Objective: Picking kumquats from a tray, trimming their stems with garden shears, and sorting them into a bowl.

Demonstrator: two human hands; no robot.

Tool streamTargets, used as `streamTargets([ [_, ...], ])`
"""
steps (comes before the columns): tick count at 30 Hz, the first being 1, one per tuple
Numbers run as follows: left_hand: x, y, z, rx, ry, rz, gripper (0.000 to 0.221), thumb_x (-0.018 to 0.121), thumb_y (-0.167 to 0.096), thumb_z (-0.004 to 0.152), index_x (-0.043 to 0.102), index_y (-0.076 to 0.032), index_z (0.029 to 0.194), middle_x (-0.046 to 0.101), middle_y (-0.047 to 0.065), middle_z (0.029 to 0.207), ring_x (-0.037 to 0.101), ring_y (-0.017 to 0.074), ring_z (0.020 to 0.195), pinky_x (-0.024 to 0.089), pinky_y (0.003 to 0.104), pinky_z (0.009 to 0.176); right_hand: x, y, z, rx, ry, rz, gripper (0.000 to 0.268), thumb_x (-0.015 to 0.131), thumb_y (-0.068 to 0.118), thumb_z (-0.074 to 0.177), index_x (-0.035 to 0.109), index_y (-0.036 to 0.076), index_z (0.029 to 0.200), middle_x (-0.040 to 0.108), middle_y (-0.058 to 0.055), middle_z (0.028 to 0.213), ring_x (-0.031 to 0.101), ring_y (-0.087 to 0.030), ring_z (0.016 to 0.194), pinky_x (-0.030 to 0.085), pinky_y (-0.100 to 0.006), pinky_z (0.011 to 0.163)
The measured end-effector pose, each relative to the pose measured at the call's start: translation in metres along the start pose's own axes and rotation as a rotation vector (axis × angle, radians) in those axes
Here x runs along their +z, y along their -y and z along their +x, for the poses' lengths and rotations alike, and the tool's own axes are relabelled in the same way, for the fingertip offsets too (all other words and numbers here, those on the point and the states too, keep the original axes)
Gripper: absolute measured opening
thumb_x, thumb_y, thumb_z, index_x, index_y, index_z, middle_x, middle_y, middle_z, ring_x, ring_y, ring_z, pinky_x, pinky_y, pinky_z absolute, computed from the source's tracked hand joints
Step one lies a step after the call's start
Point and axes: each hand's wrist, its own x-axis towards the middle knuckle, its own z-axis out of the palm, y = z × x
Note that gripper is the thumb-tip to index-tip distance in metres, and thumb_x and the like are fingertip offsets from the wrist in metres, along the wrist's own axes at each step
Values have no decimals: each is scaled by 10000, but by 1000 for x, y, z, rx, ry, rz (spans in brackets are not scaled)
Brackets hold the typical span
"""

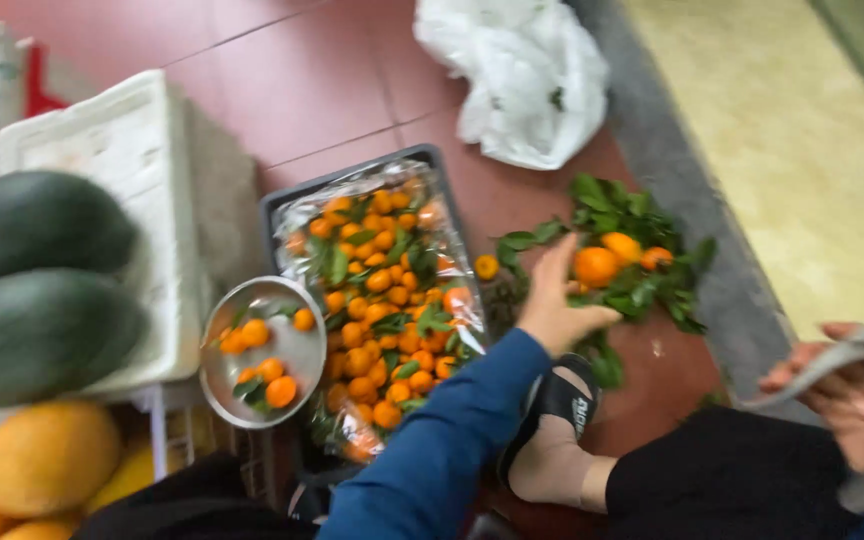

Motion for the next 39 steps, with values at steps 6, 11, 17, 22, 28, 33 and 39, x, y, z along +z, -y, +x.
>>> streamTargets([
  [6,-60,30,-8,112,-269,236,674,698,-131,745,551,-69,1401,551,189,1393,559,307,1192,491,369,986,-18,-16,38,43,-72,-51,512,581,267,1089,540,231,1599,689,-133,964,725,-383,967,600,-648,900],
  [11,-199,99,-5,-239,-607,759,379,623,-239,840,717,-200,1204,754,19,927,708,270,813,552,417,738,65,-22,71,152,61,326,507,690,158,1036,607,197,1534,756,-239,1074,727,-517,1005,551,-760,825],
  [17,-255,159,24,-428,-472,1446,559,777,-508,805,651,-69,1128,653,147,1143,573,371,1067,389,500,957,174,-31,114,208,382,548,407,619,218,1114,645,-3,1456,718,-391,1122,667,-589,1022,454,-770,901],
  [22,-256,170,42,-447,-495,1452,540,806,-497,764,626,-107,1093,681,130,1080,610,338,1000,397,494,938,237,-35,126,286,412,432,459,730,134,1048,580,-23,1452,691,-370,1164,670,-568,1026,510,-709,886],
  [28,-234,103,5,-433,-703,267,521,757,-438,775,697,-2,1054,741,101,935,687,209,807,569,318,743,237,-43,168,339,362,204,660,759,116,859,528,-40,1458,698,-325,1152,738,-525,1036,626,-631,875],
  [33,-218,73,-26,-421,-480,-1066,523,648,-364,919,652,51,1237,696,193,957,668,249,813,554,333,699,263,-30,198,407,318,102,820,750,188,765,477,-80,1490,679,-369,1197,725,-560,1052,556,-673,933],
  [39,-219,52,-43,-381,-418,-1230,596,639,-469,947,621,42,1253,697,173,897,669,205,727,578,292,611,260,-42,219,473,331,133,861,789,186,765,452,-94,1507,689,-364,1222,712,-538,1085,534,-655,964],
])
